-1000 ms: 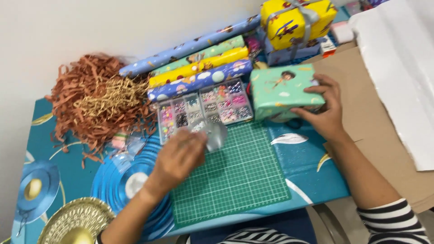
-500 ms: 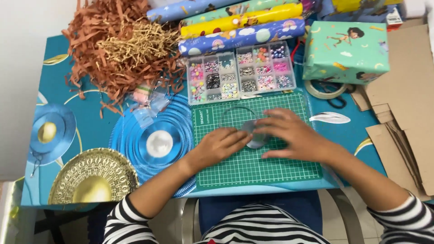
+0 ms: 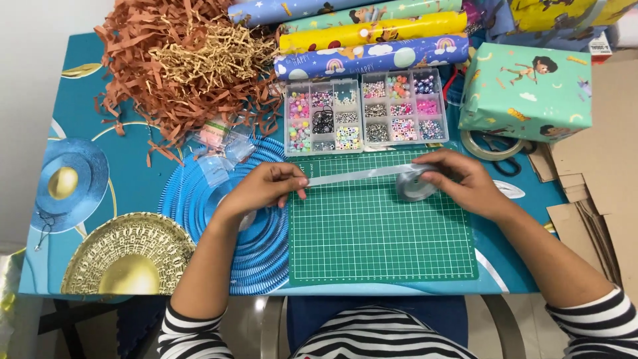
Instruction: The person measures and cuts a silver ribbon, then wraps it around a small gift box. They tie the ribbon into a bow and adjust the loops to finish the presentation.
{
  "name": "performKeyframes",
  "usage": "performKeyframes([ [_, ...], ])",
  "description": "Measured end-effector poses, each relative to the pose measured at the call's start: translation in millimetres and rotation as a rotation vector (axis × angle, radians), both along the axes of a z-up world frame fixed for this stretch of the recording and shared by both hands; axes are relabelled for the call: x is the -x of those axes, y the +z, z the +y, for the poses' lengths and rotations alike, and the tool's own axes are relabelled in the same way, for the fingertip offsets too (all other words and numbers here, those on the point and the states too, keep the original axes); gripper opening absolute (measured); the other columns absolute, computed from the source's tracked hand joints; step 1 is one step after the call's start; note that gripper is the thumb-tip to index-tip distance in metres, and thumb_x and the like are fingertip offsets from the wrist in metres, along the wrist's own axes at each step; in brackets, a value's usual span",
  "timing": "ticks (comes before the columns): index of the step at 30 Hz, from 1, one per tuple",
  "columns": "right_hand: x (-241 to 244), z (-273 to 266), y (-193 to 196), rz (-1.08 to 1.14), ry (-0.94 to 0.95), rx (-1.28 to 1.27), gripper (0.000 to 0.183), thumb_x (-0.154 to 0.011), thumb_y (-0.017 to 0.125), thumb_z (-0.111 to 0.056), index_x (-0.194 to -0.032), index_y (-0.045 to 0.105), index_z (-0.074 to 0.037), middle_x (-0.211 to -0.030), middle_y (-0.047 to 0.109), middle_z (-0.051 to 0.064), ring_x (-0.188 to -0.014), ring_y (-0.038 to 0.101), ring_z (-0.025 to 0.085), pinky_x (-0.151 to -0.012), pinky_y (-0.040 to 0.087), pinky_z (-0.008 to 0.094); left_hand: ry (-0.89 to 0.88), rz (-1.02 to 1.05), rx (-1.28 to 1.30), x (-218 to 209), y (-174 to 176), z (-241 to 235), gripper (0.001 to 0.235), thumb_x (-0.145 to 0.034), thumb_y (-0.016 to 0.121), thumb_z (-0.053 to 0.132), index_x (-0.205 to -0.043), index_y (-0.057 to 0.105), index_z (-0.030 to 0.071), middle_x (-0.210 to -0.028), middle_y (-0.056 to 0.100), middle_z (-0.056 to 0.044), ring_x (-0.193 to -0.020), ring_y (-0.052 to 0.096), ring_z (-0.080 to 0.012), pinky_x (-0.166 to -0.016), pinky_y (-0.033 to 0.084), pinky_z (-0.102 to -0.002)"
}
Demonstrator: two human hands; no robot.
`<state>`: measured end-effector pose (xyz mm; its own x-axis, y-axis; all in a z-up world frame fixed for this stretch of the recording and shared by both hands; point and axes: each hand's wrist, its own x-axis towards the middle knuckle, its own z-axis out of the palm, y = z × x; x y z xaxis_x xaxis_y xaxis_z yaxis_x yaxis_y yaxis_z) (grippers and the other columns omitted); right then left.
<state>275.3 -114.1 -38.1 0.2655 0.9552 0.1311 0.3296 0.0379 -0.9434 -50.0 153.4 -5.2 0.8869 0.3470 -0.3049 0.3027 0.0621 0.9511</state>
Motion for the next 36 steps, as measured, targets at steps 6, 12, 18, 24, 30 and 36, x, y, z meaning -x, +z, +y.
performKeyframes([
  [6, -20, -9, -8, -0.007, -0.064, -0.060, 0.031, -0.096, 0.075, 0.004, -0.127, 0.075, 0.006, -0.110, 0.071, 0.019, -0.108, 0.069, 0.029, -0.106, 0.052, 0.045, 0.017, 0.020, -0.006, 7, -12, 13, 0.016, -0.103, 0.073, 0.014, -0.104, 0.079, -0.001, -0.085, 0.083, -0.016, -0.046, 0.060, -0.0086, -0.034, 0.039, -0.017],
  [12, -37, -16, 22, 0.012, 0.044, 0.280, 0.046, -0.092, 0.074, -0.011, -0.138, 0.073, -0.007, -0.134, 0.073, 0.010, -0.120, 0.077, 0.025, -0.102, 0.066, 0.036, -0.149, 0.077, -0.084, 21, -4, 34, 0.013, -0.109, 0.066, 0.020, -0.101, 0.072, 0.011, -0.087, 0.079, -0.005, -0.084, 0.074, -0.0134, -0.085, 0.058, -0.028],
  [18, -48, -12, 13, -0.138, 0.138, 0.286, 0.033, -0.092, 0.078, -0.019, -0.125, 0.081, -0.013, -0.126, 0.076, 0.007, -0.121, 0.072, 0.025, -0.098, 0.060, 0.042, -0.037, 0.217, -0.224, 32, 6, 39, 0.017, -0.103, 0.073, 0.019, -0.117, 0.072, 0.010, -0.071, 0.072, -0.007, -0.071, 0.072, -0.0150, -0.072, 0.057, -0.030],
  [24, -30, -12, 6, -0.490, 0.145, 0.091, 0.037, -0.105, 0.067, -0.024, -0.140, 0.076, -0.016, -0.116, 0.059, 0.007, -0.113, 0.062, 0.025, -0.098, 0.052, 0.041, -0.274, 0.276, -0.305, 45, 15, 40, 0.013, -0.108, 0.068, 0.026, -0.111, 0.063, 0.014, -0.078, 0.053, 0.001, -0.070, 0.050, -0.0115, -0.066, 0.043, -0.030],
  [30, -24, -15, 22, -0.642, 0.148, 0.228, 0.082, -0.079, 0.081, -0.062, -0.147, 0.066, -0.019, -0.133, 0.057, 0.009, -0.131, 0.056, 0.029, -0.108, 0.048, 0.049, -0.238, 0.299, -0.379, 51, -1, 48, 0.010, -0.109, 0.064, 0.020, -0.115, 0.057, 0.015, -0.105, 0.059, -0.002, -0.087, 0.059, -0.0144, -0.078, 0.049, -0.034],
  [36, -20, -17, 32, -0.725, 0.121, 0.586, 0.081, -0.073, 0.090, -0.057, -0.142, 0.061, -0.026, -0.134, 0.055, 0.002, -0.134, 0.054, 0.023, -0.090, 0.058, 0.044, -0.076, 0.245, -0.491, 57, 3, 46, 0.005, -0.108, 0.058, 0.014, -0.113, 0.058, 0.016, -0.103, 0.066, -0.003, -0.089, 0.059, -0.0169, -0.079, 0.046, -0.036],
])
